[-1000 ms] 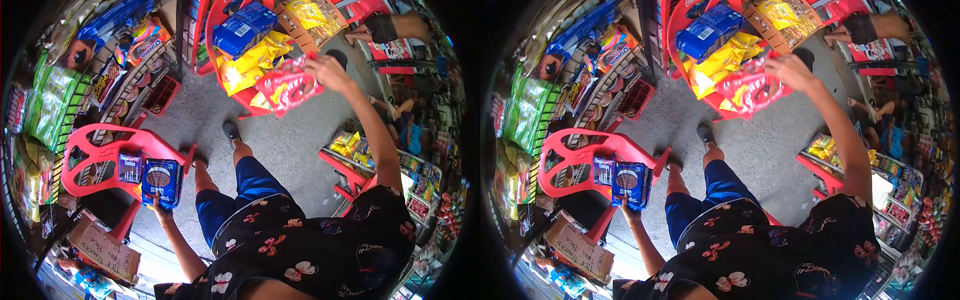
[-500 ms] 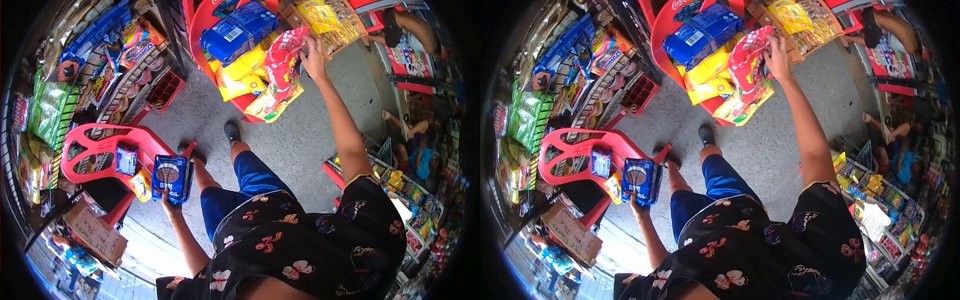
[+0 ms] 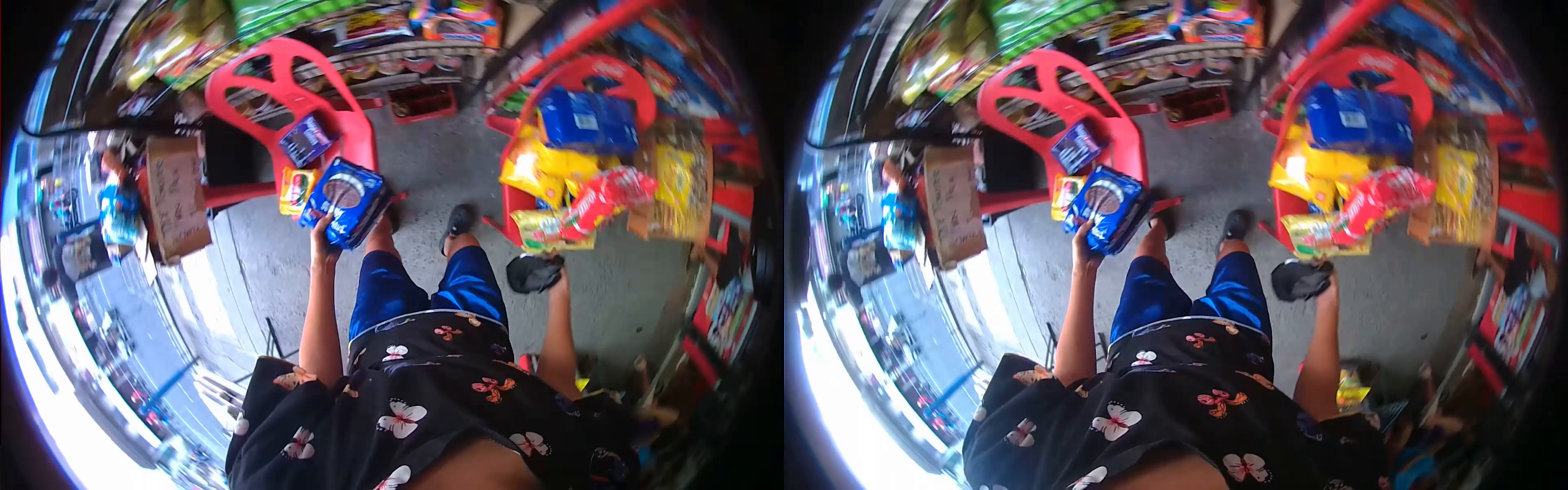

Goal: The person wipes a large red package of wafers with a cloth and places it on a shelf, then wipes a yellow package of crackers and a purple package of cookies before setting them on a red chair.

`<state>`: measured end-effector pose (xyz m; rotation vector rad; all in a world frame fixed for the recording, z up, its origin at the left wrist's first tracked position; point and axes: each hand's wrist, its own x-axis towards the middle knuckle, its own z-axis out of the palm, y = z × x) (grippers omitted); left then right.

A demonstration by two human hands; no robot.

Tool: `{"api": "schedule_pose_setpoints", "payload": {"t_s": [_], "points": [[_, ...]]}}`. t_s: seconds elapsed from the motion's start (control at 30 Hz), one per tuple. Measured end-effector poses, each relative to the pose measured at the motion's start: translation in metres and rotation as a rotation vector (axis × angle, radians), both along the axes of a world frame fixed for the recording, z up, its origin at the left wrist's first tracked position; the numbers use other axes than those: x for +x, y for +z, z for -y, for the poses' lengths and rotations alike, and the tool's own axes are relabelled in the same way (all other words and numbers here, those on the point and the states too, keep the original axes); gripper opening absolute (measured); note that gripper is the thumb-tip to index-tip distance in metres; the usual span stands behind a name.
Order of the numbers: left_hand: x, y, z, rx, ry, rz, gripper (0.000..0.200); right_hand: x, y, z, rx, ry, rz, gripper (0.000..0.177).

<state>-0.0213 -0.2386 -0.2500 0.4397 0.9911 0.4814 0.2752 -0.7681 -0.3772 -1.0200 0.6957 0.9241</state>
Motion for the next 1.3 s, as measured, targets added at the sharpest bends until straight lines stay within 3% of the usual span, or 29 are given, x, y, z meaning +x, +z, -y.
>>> {"api": "schedule_pose_setpoints", "payload": {"t_s": [0.07,0.1,0.17,0.2,0.23,0.33,0.4,0.47,0.53,0.57,0.6,0.67,0.73,0.77,0.8,0.87,0.9,0.97,1.0,1.03,1.07,1.1,1.13,1.2,1.3], "points": [[-0.007,-0.024,-0.019,0.100,-0.027,0.023,0.055,-0.016,0.041,-0.081,-0.108,0.120,-0.128,0.043],[-0.002,-0.027,-0.027,0.100,-0.022,0.031,0.056,-0.030,0.038,-0.108,-0.119,0.255,0.002,0.050],[0.007,-0.041,-0.041,0.018,0.031,0.096,0.060,-0.033,0.041,-0.157,0.271,0.373,-0.215,0.062],[0.014,-0.048,-0.047,-0.038,0.062,0.156,0.061,-0.026,0.052,-0.185,0.664,0.345,-0.567,0.067],[0.020,-0.061,-0.054,-0.083,0.115,0.178,0.058,-0.030,0.055,-0.219,0.946,0.306,-0.679,0.073],[0.027,-0.106,-0.073,-0.208,0.245,0.284,0.057,-0.069,0.119,-0.298,0.734,0.129,-0.323,0.073],[0.031,-0.133,-0.083,-0.272,0.320,0.275,0.057,-0.101,0.142,-0.346,0.577,0.147,-0.227,0.073],[0.019,-0.189,-0.094,-0.260,0.332,0.029,0.061,-0.138,0.126,-0.367,0.499,0.213,-0.271,0.075],[0.017,-0.127,-0.117,-0.364,0.092,-0.580,0.056,-0.170,0.075,-0.369,0.339,0.426,-0.048,0.079],[-0.019,-0.180,-0.113,0.072,-0.184,-0.558,0.056,-0.177,0.063,-0.376,0.285,0.501,0.027,0.081],[-0.027,-0.179,-0.111,0.475,-0.145,-0.629,0.048,-0.175,0.069,-0.395,0.507,0.425,-0.159,0.077],[-0.060,-0.162,-0.146,0.254,-0.640,-0.832,0.041,-0.160,0.090,-0.443,0.726,0.344,-0.344,0.073],[-0.057,-0.122,-0.178,0.632,-0.677,-1.094,0.030,-0.140,0.121,-0.491,0.751,0.119,-0.493,0.057],[-0.055,-0.115,-0.196,0.788,-0.597,-1.102,0.030,-0.139,0.108,-0.500,0.723,0.125,-0.272,0.058],[-0.048,-0.106,-0.216,0.969,-0.612,-1.191,0.028,-0.142,0.104,-0.509,0.729,0.128,-0.264,0.058],[-0.035,-0.107,-0.260,1.131,-0.658,-1.193,0.031,-0.155,0.099,-0.523,0.131,0.898,0.457,0.059],[-0.029,-0.116,-0.283,1.280,-0.712,-1.138,0.037,-0.161,0.090,-0.524,-0.038,1.101,0.753,0.058],[-0.008,-0.142,-0.321,1.377,-0.751,-1.079,0.043,-0.179,0.072,-0.521,-0.130,1.265,1.215,0.055],[0.002,-0.155,-0.336,1.462,-0.791,-1.032,0.051,-0.187,0.063,-0.521,-0.146,1.265,1.305,0.054],[0.013,-0.163,-0.348,1.467,-0.791,-1.022,0.051,-0.190,0.065,-0.524,-0.127,1.196,1.259,0.055],[0.024,-0.171,-0.358,1.352,-0.998,-1.005,0.061,-0.192,0.066,-0.528,-0.025,1.047,1.057,0.056],[0.035,-0.176,-0.364,1.221,-1.201,-0.980,0.072,-0.192,0.070,-0.533,0.155,0.798,0.749,0.056],[0.047,-0.176,-0.372,1.214,-1.210,-0.969,0.072,-0.189,0.077,-0.539,0.361,0.525,0.456,0.057],[0.064,-0.169,-0.379,1.052,-1.489,-1.071,0.094,-0.175,0.094,-0.551,0.628,0.135,0.096,0.059],[0.067,-0.168,-0.370,1.228,-1.411,-1.243,0.080,-0.148,0.096,-0.540,0.701,0.010,-0.090,0.061]]}}
